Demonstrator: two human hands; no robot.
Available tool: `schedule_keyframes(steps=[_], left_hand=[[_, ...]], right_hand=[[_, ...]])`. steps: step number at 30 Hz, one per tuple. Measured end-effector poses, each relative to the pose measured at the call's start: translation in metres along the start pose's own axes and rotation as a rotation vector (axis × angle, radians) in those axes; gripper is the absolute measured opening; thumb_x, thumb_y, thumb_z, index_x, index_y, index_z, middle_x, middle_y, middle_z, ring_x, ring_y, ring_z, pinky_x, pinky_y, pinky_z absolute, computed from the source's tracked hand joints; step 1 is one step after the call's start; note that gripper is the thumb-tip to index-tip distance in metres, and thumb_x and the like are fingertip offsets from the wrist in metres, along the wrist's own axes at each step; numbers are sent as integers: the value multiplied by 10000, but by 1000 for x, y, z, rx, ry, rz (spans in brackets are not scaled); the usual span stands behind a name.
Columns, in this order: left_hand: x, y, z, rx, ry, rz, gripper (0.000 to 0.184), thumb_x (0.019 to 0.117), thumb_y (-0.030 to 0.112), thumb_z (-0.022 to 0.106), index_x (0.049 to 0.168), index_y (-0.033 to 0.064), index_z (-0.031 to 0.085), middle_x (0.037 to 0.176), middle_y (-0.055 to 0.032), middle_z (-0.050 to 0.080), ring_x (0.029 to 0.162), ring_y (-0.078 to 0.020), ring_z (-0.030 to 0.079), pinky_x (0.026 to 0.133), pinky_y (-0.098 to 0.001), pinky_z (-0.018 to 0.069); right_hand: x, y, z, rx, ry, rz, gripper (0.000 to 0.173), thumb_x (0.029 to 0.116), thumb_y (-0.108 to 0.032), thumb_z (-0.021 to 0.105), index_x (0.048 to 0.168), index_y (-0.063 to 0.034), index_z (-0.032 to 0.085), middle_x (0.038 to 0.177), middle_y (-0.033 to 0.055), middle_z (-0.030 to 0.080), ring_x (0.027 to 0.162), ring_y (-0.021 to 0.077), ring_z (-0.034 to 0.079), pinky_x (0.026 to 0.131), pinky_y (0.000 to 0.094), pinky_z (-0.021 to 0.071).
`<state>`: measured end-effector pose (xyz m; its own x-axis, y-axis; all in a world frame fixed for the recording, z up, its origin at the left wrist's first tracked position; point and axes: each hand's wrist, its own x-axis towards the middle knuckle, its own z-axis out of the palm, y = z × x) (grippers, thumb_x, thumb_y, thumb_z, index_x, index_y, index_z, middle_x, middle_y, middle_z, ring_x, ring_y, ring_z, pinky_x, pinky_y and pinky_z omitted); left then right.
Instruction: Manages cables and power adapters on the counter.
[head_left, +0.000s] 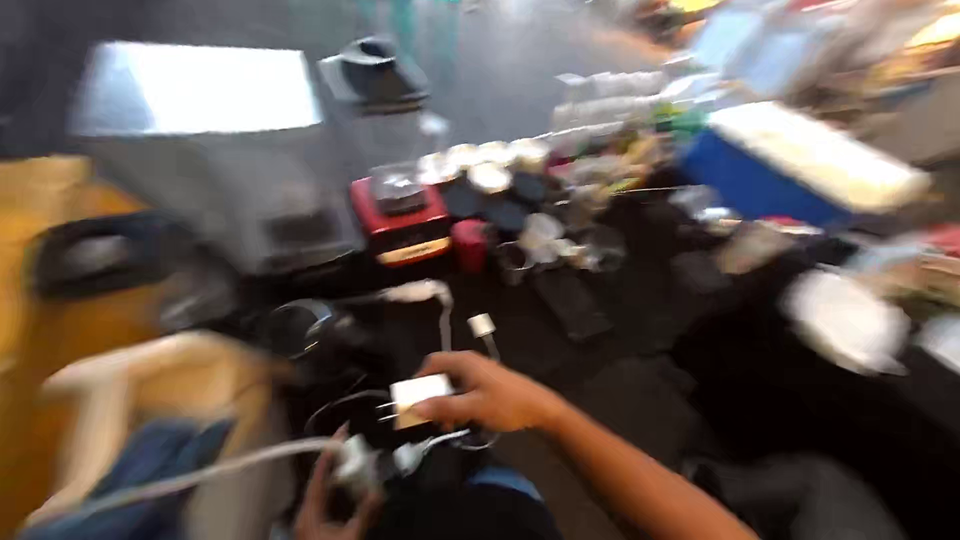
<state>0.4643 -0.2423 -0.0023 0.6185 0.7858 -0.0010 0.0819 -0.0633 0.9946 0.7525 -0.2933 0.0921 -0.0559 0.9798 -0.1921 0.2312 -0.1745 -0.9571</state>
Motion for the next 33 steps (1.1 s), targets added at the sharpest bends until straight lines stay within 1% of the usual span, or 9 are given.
schedule_keyframes(steps=[2, 4, 8, 11, 16, 20, 29, 31, 33], left_hand=[[6, 8, 6, -59, 104, -66, 806, 864, 115, 771, 1519, -93, 349, 1382, -143, 621, 1122, -142, 689, 938, -316, 602], [7, 6, 10, -96, 141, -55, 796, 863, 129, 760, 1524, -78, 367, 1331, -103, 662, 1054, -113, 707, 874, -288, 617], [-1, 5, 11, -148, 159, -17, 754, 874, 130, 753, 1499, -108, 403, 1442, -131, 595, 1163, -103, 671, 972, -273, 578], [-5, 9, 14, -181, 180, -13, 739, 887, 115, 724, 1502, -119, 386, 1398, -119, 629, 1154, -102, 675, 981, -268, 573], [-9, 9, 16, -158, 200, -31, 746, 884, 158, 737, 1491, -120, 404, 1393, -118, 630, 1075, -70, 694, 895, -236, 596], [-10, 7, 13, -145, 142, 3, 759, 881, 248, 790, 1474, -93, 461, 1492, -138, 556, 1282, -112, 609, 1069, -284, 526], [3, 0, 15, -170, 105, -142, 661, 887, 141, 780, 1456, -57, 508, 1405, -109, 633, 1173, -119, 676, 1005, -287, 571], [4, -18, 9, -64, 40, -255, 697, 922, 214, 752, 1519, 12, 455, 1452, -78, 599, 1177, -97, 664, 1015, -288, 558], [8, -43, 7, 37, 34, -409, 707, 936, 288, 734, 1548, 90, 440, 1426, -64, 611, 1028, -99, 705, 892, -306, 602]], right_hand=[[10, 4, 10, -134, -66, 1, 393, 1001, -438, 649, 1143, -76, 698, 995, 55, 703, 865, 115, 673, 797, 333, 578], [15, 3, 17, -217, -109, -23, 429, 1003, -484, 629, 1136, -84, 707, 1028, 56, 693, 905, 107, 660, 824, 326, 562], [25, 3, 28, -257, -187, -28, 464, 1011, -505, 604, 1141, -70, 700, 1032, 78, 691, 894, 130, 665, 813, 341, 567], [29, 6, 27, -288, -201, -19, 470, 1007, -519, 602, 1119, -75, 709, 1005, 71, 696, 890, 132, 668, 813, 352, 566], [32, 10, 29, -320, -280, 8, 481, 1008, -513, 604, 1109, -53, 703, 986, 101, 699, 884, 169, 670, 818, 390, 556], [35, 12, 34, -329, -302, 16, 486, 1008, -520, 598, 1101, -54, 701, 942, 97, 692, 848, 167, 663, 793, 389, 552], [36, 38, 49, -198, -181, 116, 443, 1009, -506, 593, 1129, -96, 708, 925, 42, 721, 842, 108, 693, 794, 339, 577], [48, 50, 52, -254, -256, 184, 474, 1009, -526, 583, 1149, -90, 706, 968, 76, 720, 888, 162, 697, 842, 406, 573], [65, 64, 59, -339, -330, 264, 525, 992, -527, 621, 1222, -59, 678, 1045, 151, 712, 966, 266, 694, 908, 515, 548]])
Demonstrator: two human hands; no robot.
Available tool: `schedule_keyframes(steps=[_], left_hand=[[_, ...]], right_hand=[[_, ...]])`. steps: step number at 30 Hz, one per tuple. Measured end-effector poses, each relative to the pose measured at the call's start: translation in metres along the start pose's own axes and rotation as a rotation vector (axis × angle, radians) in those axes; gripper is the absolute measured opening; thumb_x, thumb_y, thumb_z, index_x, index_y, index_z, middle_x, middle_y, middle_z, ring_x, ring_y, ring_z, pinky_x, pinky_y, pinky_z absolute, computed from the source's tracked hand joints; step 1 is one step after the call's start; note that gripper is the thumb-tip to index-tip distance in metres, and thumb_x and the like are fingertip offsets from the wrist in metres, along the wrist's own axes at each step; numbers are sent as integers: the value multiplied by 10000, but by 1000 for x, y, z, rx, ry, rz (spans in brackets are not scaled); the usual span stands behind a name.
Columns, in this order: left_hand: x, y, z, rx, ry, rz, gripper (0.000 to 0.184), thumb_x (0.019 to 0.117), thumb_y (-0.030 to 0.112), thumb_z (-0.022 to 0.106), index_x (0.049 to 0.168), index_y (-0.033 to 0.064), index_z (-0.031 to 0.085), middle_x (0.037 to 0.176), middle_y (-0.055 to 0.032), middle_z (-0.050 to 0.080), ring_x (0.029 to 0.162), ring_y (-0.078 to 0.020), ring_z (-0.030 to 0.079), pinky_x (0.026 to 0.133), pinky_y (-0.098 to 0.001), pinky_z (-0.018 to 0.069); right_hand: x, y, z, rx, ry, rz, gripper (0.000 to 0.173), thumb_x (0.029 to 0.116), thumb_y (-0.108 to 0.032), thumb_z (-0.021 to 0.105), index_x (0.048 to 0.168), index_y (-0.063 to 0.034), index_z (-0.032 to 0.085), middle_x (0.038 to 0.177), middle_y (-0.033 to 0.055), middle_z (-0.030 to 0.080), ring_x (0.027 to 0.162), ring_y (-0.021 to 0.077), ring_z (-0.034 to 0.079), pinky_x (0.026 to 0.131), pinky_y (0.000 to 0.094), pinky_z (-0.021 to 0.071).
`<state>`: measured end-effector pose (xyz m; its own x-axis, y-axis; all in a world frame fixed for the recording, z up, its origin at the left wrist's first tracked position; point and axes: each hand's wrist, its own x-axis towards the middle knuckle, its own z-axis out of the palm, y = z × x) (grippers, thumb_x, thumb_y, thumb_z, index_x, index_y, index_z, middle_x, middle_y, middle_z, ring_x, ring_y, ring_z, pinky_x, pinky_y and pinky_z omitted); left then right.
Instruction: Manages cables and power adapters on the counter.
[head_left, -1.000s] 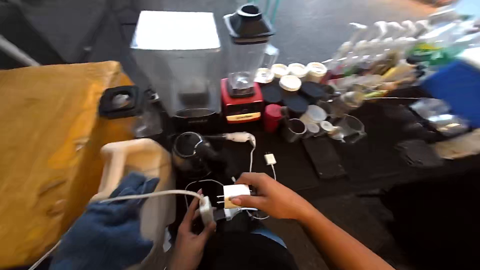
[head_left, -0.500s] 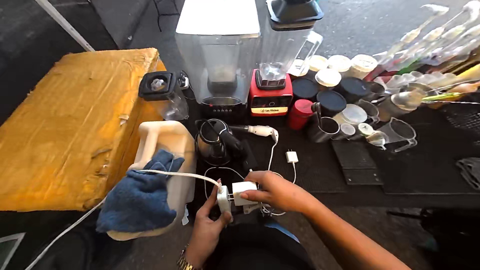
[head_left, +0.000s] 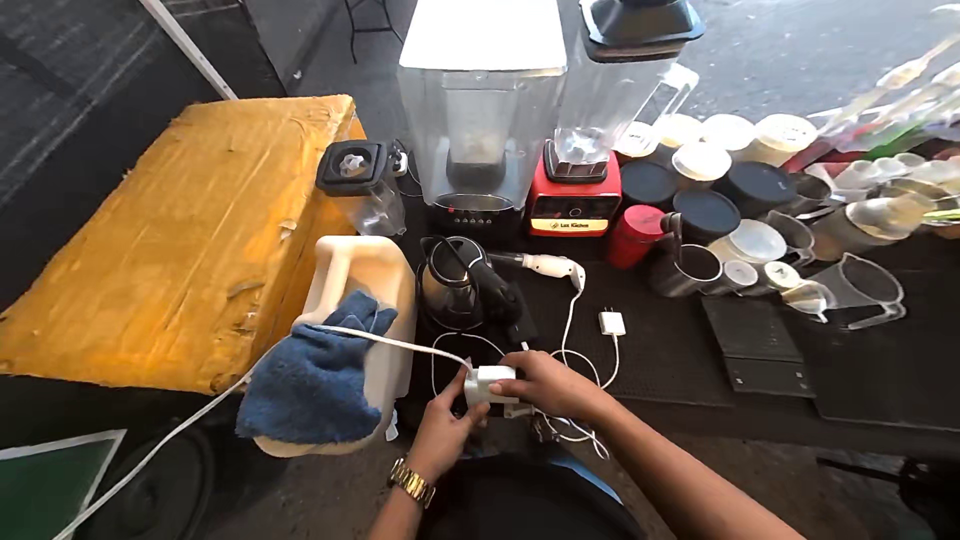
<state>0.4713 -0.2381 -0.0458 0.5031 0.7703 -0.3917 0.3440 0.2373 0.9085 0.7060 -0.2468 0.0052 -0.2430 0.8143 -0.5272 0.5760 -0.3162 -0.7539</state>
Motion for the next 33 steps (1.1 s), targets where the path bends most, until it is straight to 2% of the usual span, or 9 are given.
schedule_keyframes(steps=[6, 9, 15, 16, 19, 21, 26, 30, 33], left_hand=[[28, -50, 4, -14, 187, -257, 562, 933, 244, 762, 1374, -17, 532, 1020, -167, 700, 669, -198, 694, 621, -370, 617], [43, -60, -6, 114, 193, -329, 585, 934, 351, 756, 1361, 4, 555, 1097, -187, 690, 798, -258, 715, 729, -445, 619], [62, -34, -5, 313, 191, -369, 560, 973, 484, 664, 1329, 52, 644, 1205, -179, 702, 1134, -301, 677, 1023, -509, 511], [63, -33, -5, 323, 193, -377, 582, 971, 494, 662, 1350, 53, 631, 1217, -183, 700, 1149, -305, 673, 1033, -510, 506], [49, -32, 0, 345, 187, -374, 663, 936, 471, 717, 1405, 23, 576, 1239, -195, 694, 1165, -305, 674, 1052, -497, 506], [39, -35, 8, 353, 192, -339, 700, 916, 420, 749, 1440, 10, 533, 1284, -198, 671, 1198, -299, 656, 1074, -478, 497], [35, -51, 16, 359, 226, -293, 738, 935, 337, 743, 1513, -10, 442, 1441, -229, 559, 1339, -317, 556, 1155, -450, 424], [34, -47, 19, 413, 243, -297, 659, 941, 323, 733, 1472, 7, 505, 1405, -226, 581, 1309, -340, 572, 1136, -488, 439], [34, -41, 20, 492, 261, -346, 675, 959, 380, 703, 1497, 34, 486, 1378, -203, 618, 1275, -335, 608, 1102, -521, 464]], right_hand=[[61, 15, 32, -85, 174, 224, 722, 886, -522, 760, 1389, -41, 568, 1227, 200, 672, 1128, 371, 659, 991, 596, 515], [46, 3, 29, -195, 268, 242, 564, 962, -526, 646, 1300, -73, 657, 1289, 167, 664, 1191, 352, 644, 1006, 592, 505], [18, -2, 9, -84, 868, -80, 265, 932, -267, 700, 1027, -20, 681, 949, 121, 699, 810, 233, 691, 762, 449, 600], [21, -5, 8, -119, 834, -86, 255, 947, -244, 678, 1070, -21, 693, 980, 122, 716, 824, 226, 708, 776, 435, 611], [42, -18, 19, -190, 410, 106, 449, 1026, -235, 565, 1439, -60, 564, 1397, 160, 622, 1240, 302, 638, 1076, 496, 500], [66, -17, 29, -247, 274, 199, 522, 1030, -251, 553, 1527, -116, 469, 1505, 142, 542, 1292, 333, 607, 1068, 558, 492], [75, 1, 38, -397, 317, 186, 402, 1076, -414, 476, 1304, -137, 658, 1296, 146, 668, 1090, 371, 693, 898, 592, 554], [27, 56, 47, -426, 789, -33, 283, 1032, -306, 571, 994, -92, 751, 975, 130, 731, 778, 315, 735, 639, 530, 605], [-3, 89, 36, -266, 1018, -26, 268, 1022, -241, 593, 981, -36, 762, 917, 122, 732, 819, 261, 731, 743, 462, 622]])
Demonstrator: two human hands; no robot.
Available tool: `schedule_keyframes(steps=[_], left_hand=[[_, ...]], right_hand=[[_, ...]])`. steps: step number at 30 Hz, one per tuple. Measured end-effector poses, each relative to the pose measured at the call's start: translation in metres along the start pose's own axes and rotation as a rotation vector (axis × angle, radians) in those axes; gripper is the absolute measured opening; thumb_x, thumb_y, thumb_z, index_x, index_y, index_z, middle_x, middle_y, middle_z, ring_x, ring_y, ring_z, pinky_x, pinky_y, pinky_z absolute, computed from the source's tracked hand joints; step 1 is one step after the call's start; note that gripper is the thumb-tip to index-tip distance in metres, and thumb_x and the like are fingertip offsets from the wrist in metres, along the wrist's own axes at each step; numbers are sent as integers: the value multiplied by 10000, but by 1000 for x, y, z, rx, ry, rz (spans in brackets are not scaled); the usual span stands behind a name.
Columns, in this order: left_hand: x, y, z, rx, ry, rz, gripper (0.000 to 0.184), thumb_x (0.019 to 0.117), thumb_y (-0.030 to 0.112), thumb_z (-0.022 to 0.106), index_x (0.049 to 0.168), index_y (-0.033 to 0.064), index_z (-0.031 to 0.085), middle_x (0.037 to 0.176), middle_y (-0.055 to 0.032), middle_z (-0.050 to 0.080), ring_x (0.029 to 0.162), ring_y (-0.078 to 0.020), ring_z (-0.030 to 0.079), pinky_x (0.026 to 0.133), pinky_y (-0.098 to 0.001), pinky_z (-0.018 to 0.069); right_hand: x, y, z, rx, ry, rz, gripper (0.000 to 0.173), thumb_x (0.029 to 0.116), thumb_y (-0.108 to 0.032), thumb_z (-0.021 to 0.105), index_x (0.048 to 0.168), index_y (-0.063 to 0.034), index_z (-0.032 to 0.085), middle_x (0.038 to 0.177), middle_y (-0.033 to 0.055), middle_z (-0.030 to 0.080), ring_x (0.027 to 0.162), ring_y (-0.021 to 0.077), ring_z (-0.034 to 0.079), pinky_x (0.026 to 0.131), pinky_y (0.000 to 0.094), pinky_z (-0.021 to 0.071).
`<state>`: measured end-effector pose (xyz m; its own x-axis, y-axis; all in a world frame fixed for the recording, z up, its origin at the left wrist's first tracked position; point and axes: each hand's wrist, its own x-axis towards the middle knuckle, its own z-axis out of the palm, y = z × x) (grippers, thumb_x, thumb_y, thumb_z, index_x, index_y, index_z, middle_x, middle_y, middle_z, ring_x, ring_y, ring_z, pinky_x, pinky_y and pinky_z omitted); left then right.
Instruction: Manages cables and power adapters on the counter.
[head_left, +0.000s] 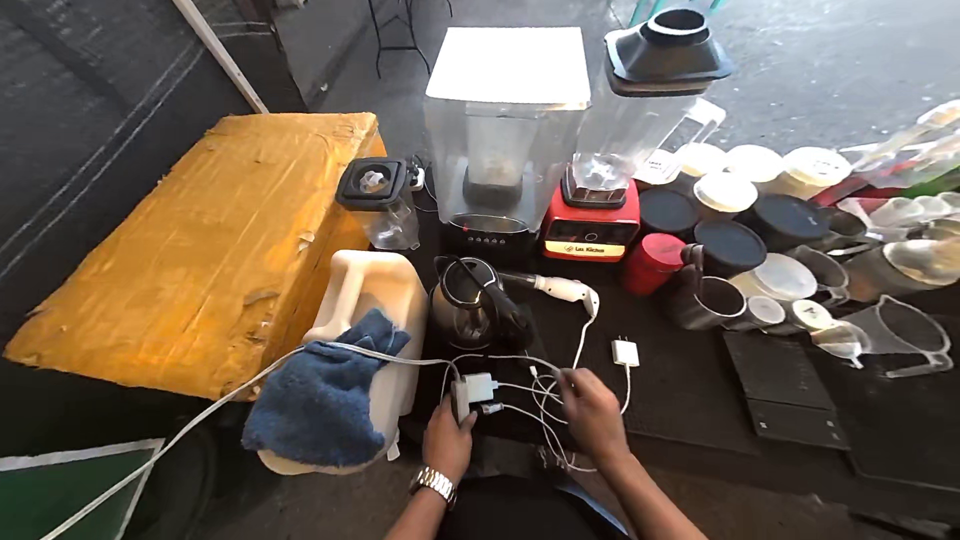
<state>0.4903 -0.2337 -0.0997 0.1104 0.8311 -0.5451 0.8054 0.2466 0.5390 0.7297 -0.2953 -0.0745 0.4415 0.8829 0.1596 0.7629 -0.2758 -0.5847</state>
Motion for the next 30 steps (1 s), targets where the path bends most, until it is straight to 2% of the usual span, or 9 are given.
schedule_keyframes(steps=[4, 8, 10, 17, 20, 22, 24, 28, 30], left_hand=[[0, -3, 4, -77, 46, -23, 683, 926, 320, 757, 1476, 14, 494, 1352, -216, 630, 1253, -346, 619, 1095, -527, 469], [3, -3, 5, -143, 84, -35, 693, 910, 320, 783, 1464, 19, 495, 1240, -202, 685, 1142, -332, 675, 1023, -527, 520], [2, -3, 6, -146, 89, -51, 701, 907, 334, 787, 1466, 34, 488, 1218, -183, 699, 1119, -319, 688, 1002, -523, 533], [4, -2, 7, -138, 118, -76, 739, 887, 366, 806, 1473, 52, 483, 1192, -164, 712, 1074, -311, 703, 972, -532, 546], [10, -3, 9, -194, 159, -51, 741, 876, 334, 825, 1464, 36, 486, 1193, -166, 716, 1077, -307, 708, 972, -526, 549], [15, -1, 7, -197, 164, -45, 742, 881, 312, 823, 1473, 33, 474, 1203, -162, 718, 1091, -309, 706, 979, -525, 547], [17, 2, 3, -178, 142, -41, 759, 883, 302, 822, 1490, 31, 455, 1223, -171, 709, 1103, -318, 701, 986, -525, 543], [14, -5, 3, -188, 134, 26, 783, 864, 300, 833, 1481, -11, 465, 1368, -214, 618, 1276, -336, 599, 1105, -505, 466], [13, -7, 6, -228, 140, 25, 782, 871, 315, 826, 1484, -9, 463, 1382, -209, 611, 1289, -322, 593, 1113, -490, 462]], right_hand=[[-7, 42, -31, 154, 200, 264, 251, 1023, -170, 602, 1049, 42, 735, 931, 161, 722, 778, 238, 721, 756, 425, 624], [-5, 102, -68, 281, 362, 815, 362, 1092, -234, 491, 1202, 68, 658, 1044, 239, 711, 847, 324, 729, 814, 520, 602], [-4, 140, -80, 365, 517, 1001, 382, 1098, -255, 475, 1243, 67, 621, 1079, 240, 702, 849, 317, 736, 797, 501, 611], [-10, 191, -116, 567, 711, 1252, 345, 1077, -218, 509, 1297, 43, 565, 1047, 168, 656, 751, 190, 684, 676, 342, 578], [-8, 182, -114, 486, 630, 1255, 441, 1026, -192, 599, 1398, 25, 503, 1159, 225, 654, 845, 255, 711, 706, 393, 592], [-5, 169, -111, 303, 598, 1211, 662, 920, -167, 727, 1484, 20, 434, 1360, 317, 555, 1141, 417, 633, 914, 546, 545], [1, 150, -108, 183, 579, 1186, 796, 835, -173, 816, 1504, -11, 417, 1497, 355, 396, 1328, 505, 484, 1042, 586, 475], [10, 134, -101, -68, 513, 1125, 1009, 771, -311, 868, 1575, -33, 325, 1618, 346, 209, 1439, 558, 330, 1051, 679, 437], [16, 112, -104, -112, 485, 825, 932, 771, -272, 840, 1528, 39, 393, 1590, 378, 253, 1439, 583, 310, 1056, 724, 380]])
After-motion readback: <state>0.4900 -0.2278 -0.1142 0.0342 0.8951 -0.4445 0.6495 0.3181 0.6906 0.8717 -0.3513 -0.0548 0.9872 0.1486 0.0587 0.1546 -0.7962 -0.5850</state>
